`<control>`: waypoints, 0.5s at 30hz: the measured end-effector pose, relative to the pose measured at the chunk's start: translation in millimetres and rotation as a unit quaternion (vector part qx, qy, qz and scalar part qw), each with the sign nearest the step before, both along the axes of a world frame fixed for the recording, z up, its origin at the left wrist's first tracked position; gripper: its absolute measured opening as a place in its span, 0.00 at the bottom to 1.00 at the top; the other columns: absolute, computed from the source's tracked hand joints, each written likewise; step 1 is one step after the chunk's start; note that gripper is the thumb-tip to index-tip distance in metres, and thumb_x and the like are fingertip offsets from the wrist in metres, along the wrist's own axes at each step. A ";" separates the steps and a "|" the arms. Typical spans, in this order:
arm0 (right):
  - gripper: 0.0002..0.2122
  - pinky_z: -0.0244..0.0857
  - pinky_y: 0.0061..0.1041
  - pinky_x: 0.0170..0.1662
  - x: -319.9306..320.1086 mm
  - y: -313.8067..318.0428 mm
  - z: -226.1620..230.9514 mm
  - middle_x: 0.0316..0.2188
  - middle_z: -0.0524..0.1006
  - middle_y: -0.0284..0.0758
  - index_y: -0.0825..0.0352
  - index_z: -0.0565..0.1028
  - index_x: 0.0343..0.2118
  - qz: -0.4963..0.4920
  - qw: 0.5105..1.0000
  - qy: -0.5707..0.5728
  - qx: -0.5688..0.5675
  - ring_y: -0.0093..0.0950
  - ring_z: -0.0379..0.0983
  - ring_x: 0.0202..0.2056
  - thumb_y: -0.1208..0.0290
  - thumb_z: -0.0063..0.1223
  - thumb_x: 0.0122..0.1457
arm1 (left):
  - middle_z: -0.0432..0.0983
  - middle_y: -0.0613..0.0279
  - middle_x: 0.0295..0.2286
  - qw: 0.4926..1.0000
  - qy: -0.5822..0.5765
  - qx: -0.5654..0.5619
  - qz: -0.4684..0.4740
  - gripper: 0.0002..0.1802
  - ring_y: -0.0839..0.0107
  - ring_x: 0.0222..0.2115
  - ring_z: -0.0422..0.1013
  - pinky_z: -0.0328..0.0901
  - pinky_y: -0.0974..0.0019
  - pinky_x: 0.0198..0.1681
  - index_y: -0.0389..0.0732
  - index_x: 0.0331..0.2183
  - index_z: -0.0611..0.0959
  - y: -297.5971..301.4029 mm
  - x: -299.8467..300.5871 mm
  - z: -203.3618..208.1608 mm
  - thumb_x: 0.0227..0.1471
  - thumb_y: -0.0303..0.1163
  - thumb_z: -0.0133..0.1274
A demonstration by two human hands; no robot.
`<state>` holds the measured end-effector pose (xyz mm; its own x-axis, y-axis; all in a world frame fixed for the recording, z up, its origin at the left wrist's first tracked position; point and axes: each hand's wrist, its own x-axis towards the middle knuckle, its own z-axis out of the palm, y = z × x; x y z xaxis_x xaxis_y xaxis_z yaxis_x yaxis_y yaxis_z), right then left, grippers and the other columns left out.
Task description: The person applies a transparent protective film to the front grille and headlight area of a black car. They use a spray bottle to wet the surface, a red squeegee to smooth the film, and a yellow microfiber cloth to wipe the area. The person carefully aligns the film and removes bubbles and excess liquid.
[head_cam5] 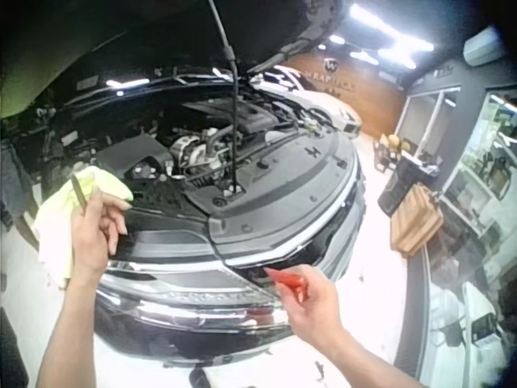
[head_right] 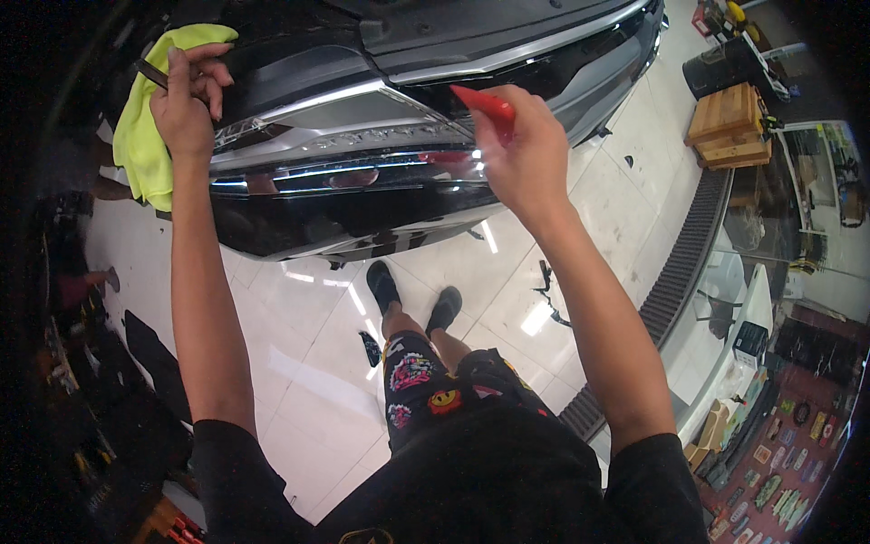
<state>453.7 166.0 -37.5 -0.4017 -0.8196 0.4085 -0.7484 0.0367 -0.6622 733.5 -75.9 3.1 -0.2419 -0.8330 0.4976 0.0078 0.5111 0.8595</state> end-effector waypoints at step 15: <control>0.07 0.72 0.40 0.41 29.3 -13.7 7.6 0.36 0.78 0.36 0.64 0.79 0.41 0.031 0.993 0.114 0.003 0.40 0.76 0.39 0.75 0.58 0.59 | 0.76 0.62 0.20 0.999 0.021 0.037 -0.012 0.32 0.84 0.13 0.60 0.52 0.77 0.17 0.31 0.35 0.87 5.4 -4.8 1.2 0.74 0.49 0.41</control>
<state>483.0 152.3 -30.0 -0.2478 -0.8428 0.4777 -0.8801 -0.0103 -0.4747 728.7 -70.6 4.3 -0.2423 -0.8616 0.4460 0.0568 0.4463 0.8931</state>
